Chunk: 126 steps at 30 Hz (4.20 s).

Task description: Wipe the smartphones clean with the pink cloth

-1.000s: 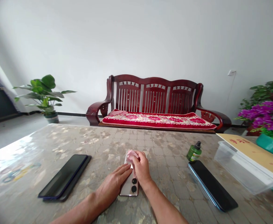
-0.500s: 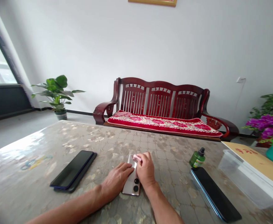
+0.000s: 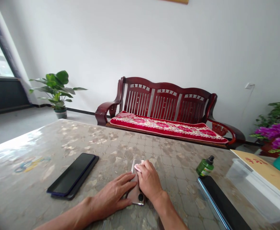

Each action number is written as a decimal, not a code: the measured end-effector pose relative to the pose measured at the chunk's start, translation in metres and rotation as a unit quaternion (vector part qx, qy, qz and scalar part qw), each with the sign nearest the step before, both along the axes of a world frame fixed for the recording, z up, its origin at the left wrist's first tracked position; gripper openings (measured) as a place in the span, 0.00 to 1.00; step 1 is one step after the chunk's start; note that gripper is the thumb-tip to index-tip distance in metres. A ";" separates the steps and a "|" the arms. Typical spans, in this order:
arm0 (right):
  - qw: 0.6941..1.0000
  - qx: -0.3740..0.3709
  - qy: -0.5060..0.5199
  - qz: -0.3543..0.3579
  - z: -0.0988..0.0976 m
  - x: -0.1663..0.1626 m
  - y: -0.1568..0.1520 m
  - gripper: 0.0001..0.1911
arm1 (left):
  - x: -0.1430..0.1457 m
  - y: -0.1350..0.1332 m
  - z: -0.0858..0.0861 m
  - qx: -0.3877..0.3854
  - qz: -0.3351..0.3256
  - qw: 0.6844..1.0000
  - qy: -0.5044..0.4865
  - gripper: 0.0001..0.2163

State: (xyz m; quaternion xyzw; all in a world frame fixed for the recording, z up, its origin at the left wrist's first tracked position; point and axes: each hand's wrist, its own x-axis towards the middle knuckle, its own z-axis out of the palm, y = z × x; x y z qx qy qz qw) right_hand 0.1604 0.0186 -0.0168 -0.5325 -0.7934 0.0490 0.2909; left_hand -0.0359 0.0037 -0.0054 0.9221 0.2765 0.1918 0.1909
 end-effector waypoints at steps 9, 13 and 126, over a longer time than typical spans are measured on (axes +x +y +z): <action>0.992 0.000 -0.112 -0.054 0.003 0.000 0.016 0.16 | -0.004 0.006 -0.009 -0.007 -0.017 1.000 -0.008 0.22; 0.990 0.000 -0.125 -0.059 0.005 -0.003 0.030 0.15 | -0.003 0.005 -0.010 -0.004 -0.017 1.000 -0.021 0.20; 0.999 0.020 -0.026 -0.014 -0.007 0.008 0.020 0.14 | -0.006 0.004 -0.011 0.019 -0.015 1.000 -0.002 0.20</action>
